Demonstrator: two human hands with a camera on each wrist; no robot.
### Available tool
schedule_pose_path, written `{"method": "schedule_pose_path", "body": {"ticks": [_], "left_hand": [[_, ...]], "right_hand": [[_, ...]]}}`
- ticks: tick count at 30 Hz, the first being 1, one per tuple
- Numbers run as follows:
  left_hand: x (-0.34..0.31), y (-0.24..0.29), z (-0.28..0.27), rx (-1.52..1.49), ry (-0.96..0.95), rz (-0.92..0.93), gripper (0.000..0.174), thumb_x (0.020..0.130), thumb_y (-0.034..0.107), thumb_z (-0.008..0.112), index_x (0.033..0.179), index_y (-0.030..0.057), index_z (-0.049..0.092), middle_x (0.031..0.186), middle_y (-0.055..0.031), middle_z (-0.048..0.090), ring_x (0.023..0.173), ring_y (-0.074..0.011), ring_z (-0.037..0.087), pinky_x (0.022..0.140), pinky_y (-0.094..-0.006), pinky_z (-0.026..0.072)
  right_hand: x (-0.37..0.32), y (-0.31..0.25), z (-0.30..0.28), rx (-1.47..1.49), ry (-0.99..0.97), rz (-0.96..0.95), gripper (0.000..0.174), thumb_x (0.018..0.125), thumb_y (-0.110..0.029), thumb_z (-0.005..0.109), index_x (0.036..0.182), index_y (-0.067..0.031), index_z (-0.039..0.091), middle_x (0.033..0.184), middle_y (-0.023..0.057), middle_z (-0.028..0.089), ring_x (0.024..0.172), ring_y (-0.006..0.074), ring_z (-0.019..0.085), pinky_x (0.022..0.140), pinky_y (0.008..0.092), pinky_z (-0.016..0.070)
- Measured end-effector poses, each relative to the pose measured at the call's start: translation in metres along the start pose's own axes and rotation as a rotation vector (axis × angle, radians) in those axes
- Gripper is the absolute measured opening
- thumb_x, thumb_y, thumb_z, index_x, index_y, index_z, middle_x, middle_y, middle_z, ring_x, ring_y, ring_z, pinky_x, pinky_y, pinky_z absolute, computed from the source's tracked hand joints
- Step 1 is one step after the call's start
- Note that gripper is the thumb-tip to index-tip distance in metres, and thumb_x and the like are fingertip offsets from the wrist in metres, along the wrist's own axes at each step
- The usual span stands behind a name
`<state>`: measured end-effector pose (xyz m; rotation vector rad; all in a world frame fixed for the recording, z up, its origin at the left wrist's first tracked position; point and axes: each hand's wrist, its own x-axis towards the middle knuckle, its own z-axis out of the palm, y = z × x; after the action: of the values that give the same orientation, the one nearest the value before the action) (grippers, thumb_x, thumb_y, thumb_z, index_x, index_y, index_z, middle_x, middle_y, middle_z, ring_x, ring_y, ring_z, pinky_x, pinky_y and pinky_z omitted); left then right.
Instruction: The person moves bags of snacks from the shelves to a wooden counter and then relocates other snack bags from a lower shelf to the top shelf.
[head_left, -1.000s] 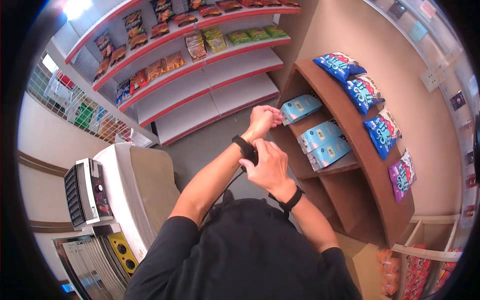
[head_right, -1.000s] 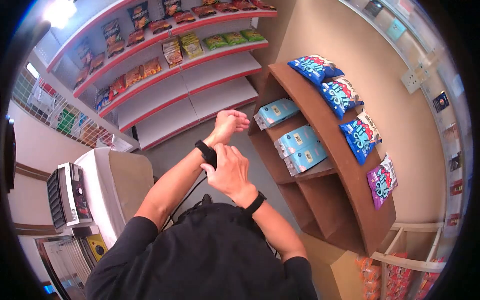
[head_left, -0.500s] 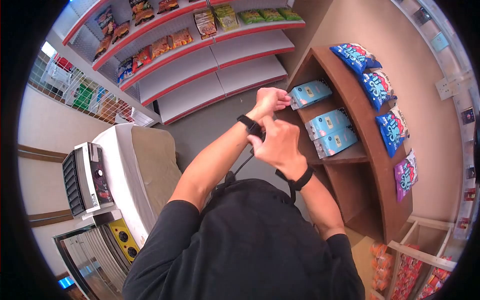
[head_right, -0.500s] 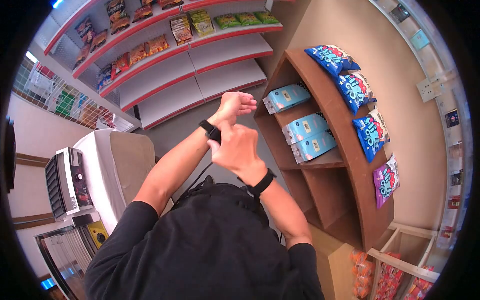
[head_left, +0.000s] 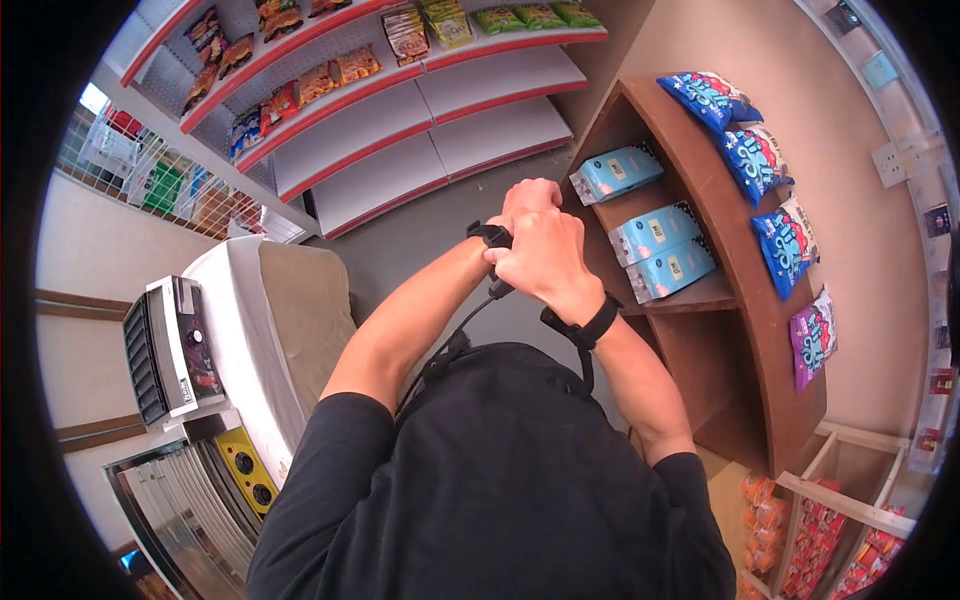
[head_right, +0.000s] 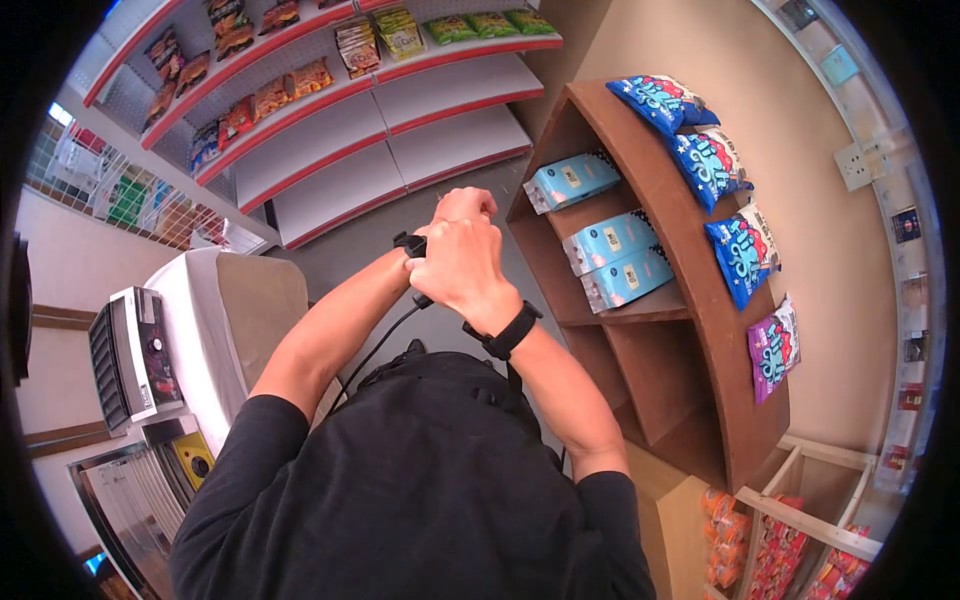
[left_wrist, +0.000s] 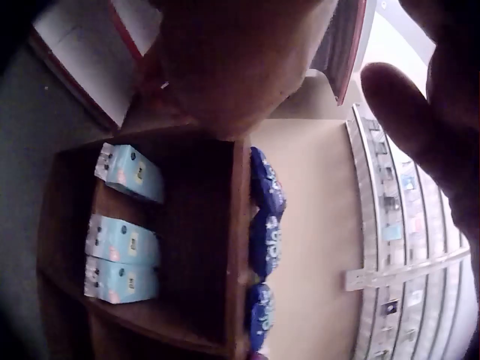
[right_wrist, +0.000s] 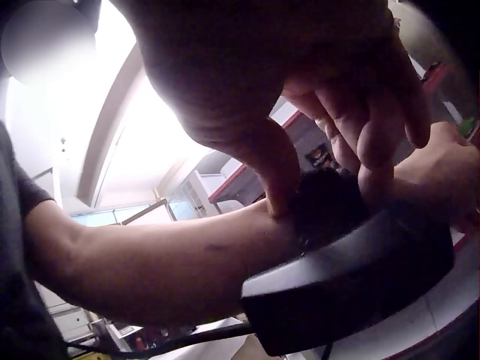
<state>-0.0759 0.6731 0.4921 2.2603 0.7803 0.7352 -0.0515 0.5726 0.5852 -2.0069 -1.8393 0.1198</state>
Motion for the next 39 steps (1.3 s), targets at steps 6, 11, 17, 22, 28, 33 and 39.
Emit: {"method": "schedule_pose_path", "body": {"ticks": [6,11,17,22,28,33,39], "left_hand": [[0.016,-0.018,0.004,0.398,-0.431,0.287,0.021,0.081,0.024,0.065,0.083,0.0059,0.073,0.090,-0.0223,0.073,0.090,-0.0395,0.071,0.077,-0.0457,0.0570],[0.023,-0.019,0.015,0.539,-0.588,0.276,0.019,0.081,0.023,0.066,0.085,0.0071,0.075,0.090,-0.0202,0.074,0.092,-0.0378,0.072,0.078,-0.0457,0.0577],[0.031,-0.010,0.013,-0.074,-0.197,-0.263,0.023,0.079,0.013,0.067,0.097,0.0041,0.077,0.101,-0.0187,0.075,0.098,-0.0322,0.073,0.087,-0.0417,0.0568],[0.036,-0.023,0.011,-0.857,-0.214,-0.648,0.020,0.088,0.007,0.061,0.104,-0.0002,0.071,0.098,-0.0145,0.075,0.090,-0.0236,0.073,0.079,-0.0362,0.0583],[0.031,-0.016,0.001,-0.928,-0.108,-0.634,0.020,0.092,0.007,0.057,0.106,-0.0020,0.068,0.098,-0.0150,0.074,0.086,-0.0241,0.072,0.076,-0.0358,0.0580],[0.035,-0.015,-0.019,-1.151,-0.120,-0.699,0.031,0.096,0.011,0.053,0.122,-0.0040,0.061,0.111,-0.0160,0.071,0.100,-0.0290,0.071,0.087,-0.0362,0.0575],[0.044,-0.030,-0.019,-1.050,0.014,-0.782,0.026,0.094,0.008,0.050,0.111,-0.0030,0.066,0.103,-0.0158,0.072,0.092,-0.0255,0.072,0.078,-0.0322,0.0580]], "right_hand": [[-0.012,0.008,0.000,0.065,-0.157,0.107,0.033,0.070,-0.031,0.078,0.079,0.0001,0.076,0.071,0.0210,0.070,0.072,0.0374,0.071,0.066,0.0471,0.0553],[-0.020,0.009,0.001,0.089,-0.134,0.130,0.034,0.070,-0.032,0.079,0.080,0.0000,0.075,0.071,0.0213,0.070,0.071,0.0375,0.071,0.067,0.0468,0.0552],[-0.033,0.011,-0.002,0.190,0.024,0.139,0.033,0.071,-0.029,0.082,0.090,-0.0045,0.070,0.075,0.0181,0.072,0.074,0.0363,0.072,0.067,0.0460,0.0546],[-0.037,0.011,0.004,0.248,0.239,-0.012,0.019,0.075,-0.015,0.078,0.084,-0.0068,0.064,0.075,0.0083,0.071,0.071,0.0301,0.069,0.063,0.0430,0.0522],[-0.045,-0.012,-0.009,0.167,0.509,-0.241,0.027,0.072,-0.007,0.078,0.099,-0.0091,0.073,0.066,0.0032,0.066,0.063,0.0240,0.064,0.058,0.0376,0.0503],[-0.055,-0.017,0.024,0.187,0.084,-0.297,0.074,0.075,-0.005,0.068,0.147,-0.0130,0.051,0.057,0.0107,0.060,0.049,0.0327,0.059,0.051,0.0440,0.0480],[-0.063,-0.037,0.006,0.256,-0.039,-0.319,0.080,0.073,-0.002,0.063,0.150,-0.0159,0.048,0.055,0.0118,0.059,0.049,0.0352,0.059,0.052,0.0455,0.0495]]}}
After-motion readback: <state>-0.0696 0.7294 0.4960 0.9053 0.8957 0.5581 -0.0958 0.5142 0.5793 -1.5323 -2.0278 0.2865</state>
